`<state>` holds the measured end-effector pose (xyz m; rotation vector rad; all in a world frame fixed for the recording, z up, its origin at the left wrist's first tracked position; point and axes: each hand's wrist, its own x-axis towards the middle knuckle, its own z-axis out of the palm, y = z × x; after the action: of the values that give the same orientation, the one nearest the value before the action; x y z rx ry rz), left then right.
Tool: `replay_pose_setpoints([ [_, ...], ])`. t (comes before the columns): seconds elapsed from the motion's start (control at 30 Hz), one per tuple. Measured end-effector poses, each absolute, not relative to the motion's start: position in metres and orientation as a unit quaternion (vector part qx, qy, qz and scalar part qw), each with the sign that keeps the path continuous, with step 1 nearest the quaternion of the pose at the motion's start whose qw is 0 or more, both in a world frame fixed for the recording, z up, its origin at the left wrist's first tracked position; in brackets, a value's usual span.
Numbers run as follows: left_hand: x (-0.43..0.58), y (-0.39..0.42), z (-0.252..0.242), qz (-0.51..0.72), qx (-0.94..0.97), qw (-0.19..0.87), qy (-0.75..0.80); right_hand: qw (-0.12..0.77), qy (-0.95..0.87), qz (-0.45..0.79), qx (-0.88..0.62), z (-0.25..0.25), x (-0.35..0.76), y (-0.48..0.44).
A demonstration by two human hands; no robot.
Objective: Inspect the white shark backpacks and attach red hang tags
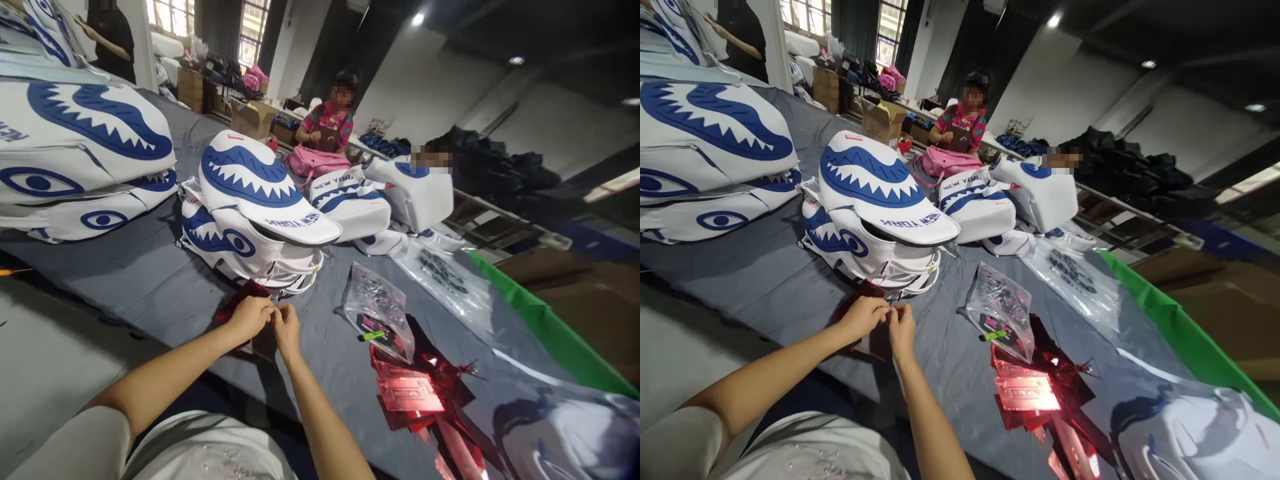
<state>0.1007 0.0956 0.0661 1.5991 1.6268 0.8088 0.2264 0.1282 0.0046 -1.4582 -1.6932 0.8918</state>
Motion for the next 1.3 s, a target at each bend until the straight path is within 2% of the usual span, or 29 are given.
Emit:
replay_pose_setpoints([
  [0.17,0.116,0.123,0.03,0.291,0.577,0.311,0.697,0.373,-0.672,0.245,-0.591,0.004,0.246,0.163],
  [0.47,0.11,0.129,0.002,0.319,0.594,0.356,0.647,0.349,-0.723,0.253,-0.54,-0.014,0.262,0.158],
  [0.67,0.118,0.129,-0.009,0.341,0.597,0.366,0.627,0.297,-0.741,0.24,-0.552,-0.027,0.261,0.151],
  [0.83,0.132,0.139,-0.015,0.346,0.582,0.379,0.63,0.317,-0.733,0.277,-0.534,-0.029,0.269,0.156],
  [1.0,0.146,0.141,-0.015,0.363,0.558,0.404,0.627,0.347,-0.72,0.398,-0.451,-0.016,0.283,0.171],
  [1.13,0.154,0.137,-0.015,0.368,0.541,0.397,0.644,0.345,-0.674,0.477,-0.446,-0.012,0.292,0.188],
  [1.2,0.151,0.131,-0.013,0.366,0.541,0.383,0.653,0.352,-0.661,0.475,-0.462,-0.01,0.298,0.191],
  [1.3,0.139,0.12,-0.004,0.357,0.561,0.387,0.639,0.42,-0.6,0.453,-0.508,-0.005,0.303,0.188],
])
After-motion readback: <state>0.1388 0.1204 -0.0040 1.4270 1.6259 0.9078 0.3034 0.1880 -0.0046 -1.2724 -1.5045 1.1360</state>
